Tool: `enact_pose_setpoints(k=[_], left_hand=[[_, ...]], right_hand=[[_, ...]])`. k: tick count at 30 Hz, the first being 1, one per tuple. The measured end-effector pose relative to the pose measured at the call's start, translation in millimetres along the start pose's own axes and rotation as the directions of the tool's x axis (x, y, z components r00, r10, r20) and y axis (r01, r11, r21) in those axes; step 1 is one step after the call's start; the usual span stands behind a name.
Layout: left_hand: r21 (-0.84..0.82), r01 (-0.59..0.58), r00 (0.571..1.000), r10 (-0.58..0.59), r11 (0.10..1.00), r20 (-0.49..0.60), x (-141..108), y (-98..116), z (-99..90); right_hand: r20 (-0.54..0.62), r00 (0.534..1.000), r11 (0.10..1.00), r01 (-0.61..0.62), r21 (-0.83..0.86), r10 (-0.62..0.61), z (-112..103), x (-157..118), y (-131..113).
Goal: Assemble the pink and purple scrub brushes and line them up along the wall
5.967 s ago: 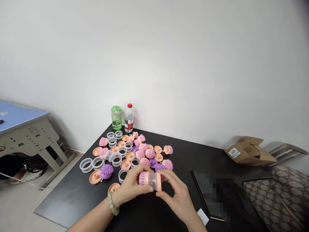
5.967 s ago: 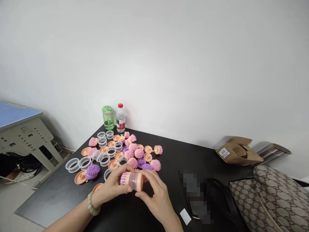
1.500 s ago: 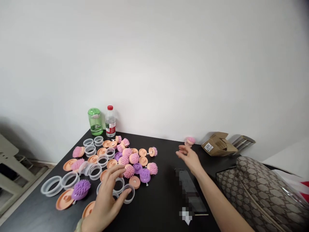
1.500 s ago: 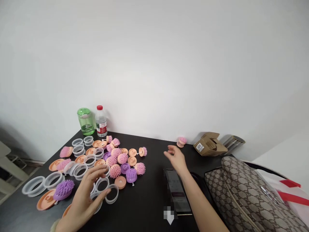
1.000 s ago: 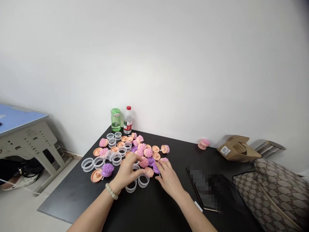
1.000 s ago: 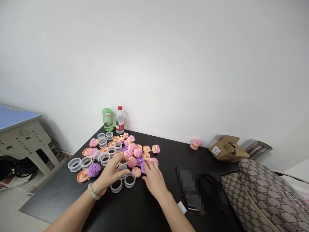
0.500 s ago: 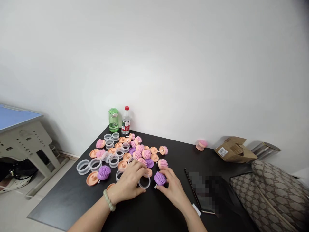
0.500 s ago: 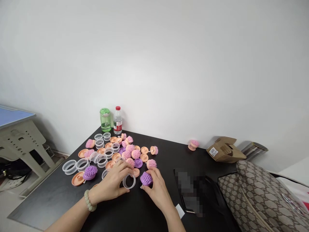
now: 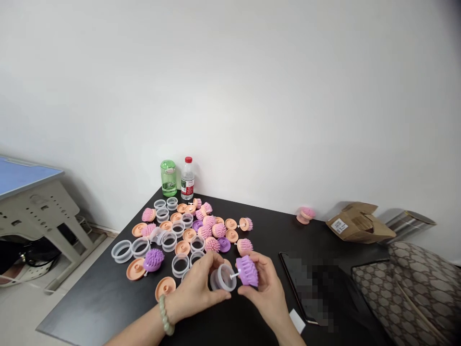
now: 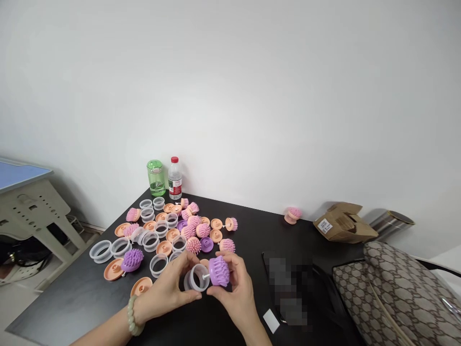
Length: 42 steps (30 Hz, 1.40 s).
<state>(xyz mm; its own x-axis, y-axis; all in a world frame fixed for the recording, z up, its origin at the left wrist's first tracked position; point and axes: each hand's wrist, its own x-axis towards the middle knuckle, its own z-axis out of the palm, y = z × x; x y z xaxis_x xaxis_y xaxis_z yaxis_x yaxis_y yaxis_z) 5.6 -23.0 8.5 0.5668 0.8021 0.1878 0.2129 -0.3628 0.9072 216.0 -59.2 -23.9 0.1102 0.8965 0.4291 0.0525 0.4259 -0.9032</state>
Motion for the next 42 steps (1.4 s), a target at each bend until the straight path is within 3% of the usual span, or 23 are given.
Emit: enact_pose_setpoints(k=[3, 7, 12, 17, 23, 34, 42], left_hand=[[0.068, -0.018, 1.000, 0.019, 0.998, -0.007, -0.4, 1.3, 0.5], [0.129, -0.101, 0.995, 0.101, 0.986, 0.011, -0.7, -2.2, 0.4], [0.089, -0.218, 0.975, 0.221, 0.972, -0.028, 0.6, -4.3, 0.6], [0.037, -0.118, 0.991, 0.121, 0.992, -0.066, -0.3, -3.5, -0.4], [-0.061, -0.053, 0.996, 0.048, 0.997, -0.077, -0.6, -7.2, 0.2], [-0.119, -0.039, 0.998, 0.033, 0.992, -0.048, 0.0, -10.8, -0.7], [-0.137, -0.060, 0.998, 0.057, 0.989, -0.028, 0.1, -11.3, -2.8]], right_hand=[[0.010, 0.992, 0.982, 0.126, -0.138, -0.126, 9.1, -4.7, 2.7], [0.068, 0.980, 0.934, 0.198, -0.296, -0.187, 11.5, -7.5, 5.2], [0.102, 0.979, 0.945, 0.196, -0.260, -0.175, 9.7, -6.7, -0.8], [0.132, 0.984, 0.971, 0.146, -0.190, -0.122, 8.6, -4.2, -8.1], [0.122, 0.988, 0.953, 0.122, -0.277, -0.091, 7.0, -6.5, -3.7], [0.199, 0.948, 0.877, 0.308, -0.370, -0.249, 12.5, 0.4, -20.6], [0.220, 0.927, 0.856, 0.367, -0.366, -0.303, 13.1, 2.4, -21.7]])
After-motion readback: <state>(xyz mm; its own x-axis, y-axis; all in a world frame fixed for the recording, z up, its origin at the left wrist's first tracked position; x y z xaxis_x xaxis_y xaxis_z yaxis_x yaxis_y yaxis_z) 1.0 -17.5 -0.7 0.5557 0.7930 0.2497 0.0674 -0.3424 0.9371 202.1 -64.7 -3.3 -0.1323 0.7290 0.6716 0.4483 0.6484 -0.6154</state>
